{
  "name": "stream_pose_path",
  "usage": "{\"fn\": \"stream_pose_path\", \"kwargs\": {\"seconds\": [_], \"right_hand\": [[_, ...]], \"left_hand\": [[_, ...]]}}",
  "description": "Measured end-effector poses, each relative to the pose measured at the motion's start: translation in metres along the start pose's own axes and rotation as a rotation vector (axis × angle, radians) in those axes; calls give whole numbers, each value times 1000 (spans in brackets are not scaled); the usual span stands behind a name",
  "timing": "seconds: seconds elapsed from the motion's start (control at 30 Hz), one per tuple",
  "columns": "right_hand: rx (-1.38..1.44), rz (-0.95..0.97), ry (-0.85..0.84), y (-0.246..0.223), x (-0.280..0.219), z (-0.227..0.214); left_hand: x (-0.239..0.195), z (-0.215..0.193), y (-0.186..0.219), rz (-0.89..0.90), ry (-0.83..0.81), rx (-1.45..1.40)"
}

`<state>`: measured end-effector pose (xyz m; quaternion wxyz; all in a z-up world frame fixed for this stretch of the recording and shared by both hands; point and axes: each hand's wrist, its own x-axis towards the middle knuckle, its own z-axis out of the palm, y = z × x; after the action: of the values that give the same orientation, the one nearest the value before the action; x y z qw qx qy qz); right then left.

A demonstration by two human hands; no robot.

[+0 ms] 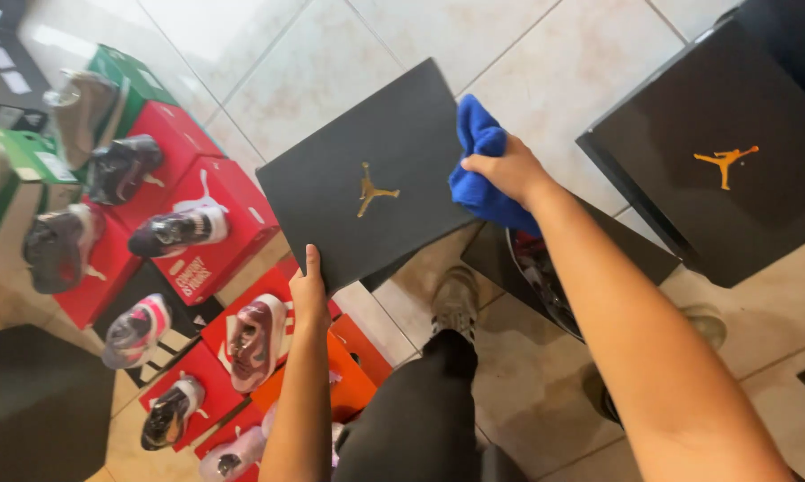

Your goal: Cleaning shoe boxes and shoes using a cloth and organizing them

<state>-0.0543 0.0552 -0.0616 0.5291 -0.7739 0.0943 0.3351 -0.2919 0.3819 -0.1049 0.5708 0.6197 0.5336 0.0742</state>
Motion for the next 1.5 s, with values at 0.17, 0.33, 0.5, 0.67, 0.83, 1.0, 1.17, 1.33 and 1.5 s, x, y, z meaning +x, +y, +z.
{"fn": "stream_pose_path", "kwargs": {"seconds": [0.17,0.33,0.5,0.67,0.83,1.0,1.17,1.33,1.5], "right_hand": [[-84,-36,103,21,-7,1],[203,-388,531,111,-39,-88],[266,-23,912,251,-86,-225],[418,328,1046,344,-106,-278],[851,453,718,280,-116,-269],[946,466,501,324,-89,-270],[959,354,514,356,-98,-265],[833,247,439,237,-181,-282],[752,202,319,137,-333,-278]], "left_hand": [[-25,15,-2,-101,3,-43],[-53,33,27,996,266,496],[-157,162,144,1262,-535,399],[-148,380,123,1215,-1056,869],[-86,553,26,865,-875,1089],[-76,553,-18,498,-969,727],[-102,504,19,590,-957,702],[-134,392,98,597,-905,751],[-272,214,202,726,-798,913]]}}
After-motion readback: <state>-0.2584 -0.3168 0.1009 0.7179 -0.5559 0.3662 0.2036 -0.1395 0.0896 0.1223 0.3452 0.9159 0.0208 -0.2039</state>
